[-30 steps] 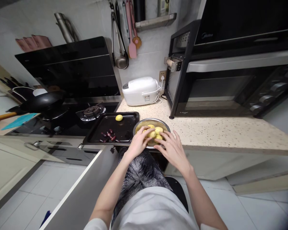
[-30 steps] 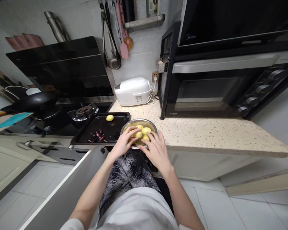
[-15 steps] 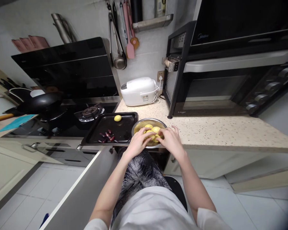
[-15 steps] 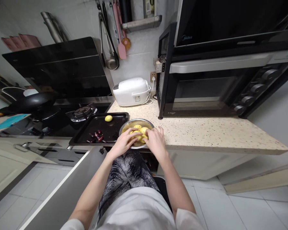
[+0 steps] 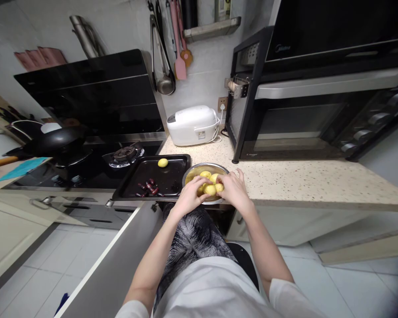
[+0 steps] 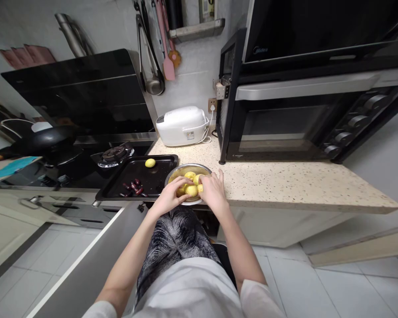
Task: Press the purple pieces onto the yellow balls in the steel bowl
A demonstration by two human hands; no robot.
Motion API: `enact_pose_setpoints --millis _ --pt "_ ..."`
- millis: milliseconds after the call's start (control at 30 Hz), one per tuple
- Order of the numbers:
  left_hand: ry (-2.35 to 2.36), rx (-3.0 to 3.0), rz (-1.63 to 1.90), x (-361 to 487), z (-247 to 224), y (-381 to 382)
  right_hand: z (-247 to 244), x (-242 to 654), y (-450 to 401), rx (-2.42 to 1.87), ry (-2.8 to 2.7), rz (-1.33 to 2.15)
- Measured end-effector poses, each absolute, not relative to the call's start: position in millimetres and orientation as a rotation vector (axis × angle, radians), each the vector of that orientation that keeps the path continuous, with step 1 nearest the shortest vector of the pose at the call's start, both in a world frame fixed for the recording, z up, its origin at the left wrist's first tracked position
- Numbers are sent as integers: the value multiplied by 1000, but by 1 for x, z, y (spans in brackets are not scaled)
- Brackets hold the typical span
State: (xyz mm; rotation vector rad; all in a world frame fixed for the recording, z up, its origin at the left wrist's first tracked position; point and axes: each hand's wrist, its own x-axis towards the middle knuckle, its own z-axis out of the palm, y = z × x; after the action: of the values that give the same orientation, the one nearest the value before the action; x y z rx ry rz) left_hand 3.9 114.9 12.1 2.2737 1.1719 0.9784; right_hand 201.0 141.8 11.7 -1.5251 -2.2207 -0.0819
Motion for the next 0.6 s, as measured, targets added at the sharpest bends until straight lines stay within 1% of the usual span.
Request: enact_pose_setpoints --millis 200,400,500,600 --pt "1201 2323 865 3 14 117 16 206 146 -1551 -2254 14" --pt "1186 2319 889 4 16 115 21 215 150 -1488 -2220 91" --pt "1160 2303 923 4 15 114 22 219 158 -1396 -2223 -15" --pt "1177 2278 940 4 14 113 20 216 165 -1413 -2266 -134"
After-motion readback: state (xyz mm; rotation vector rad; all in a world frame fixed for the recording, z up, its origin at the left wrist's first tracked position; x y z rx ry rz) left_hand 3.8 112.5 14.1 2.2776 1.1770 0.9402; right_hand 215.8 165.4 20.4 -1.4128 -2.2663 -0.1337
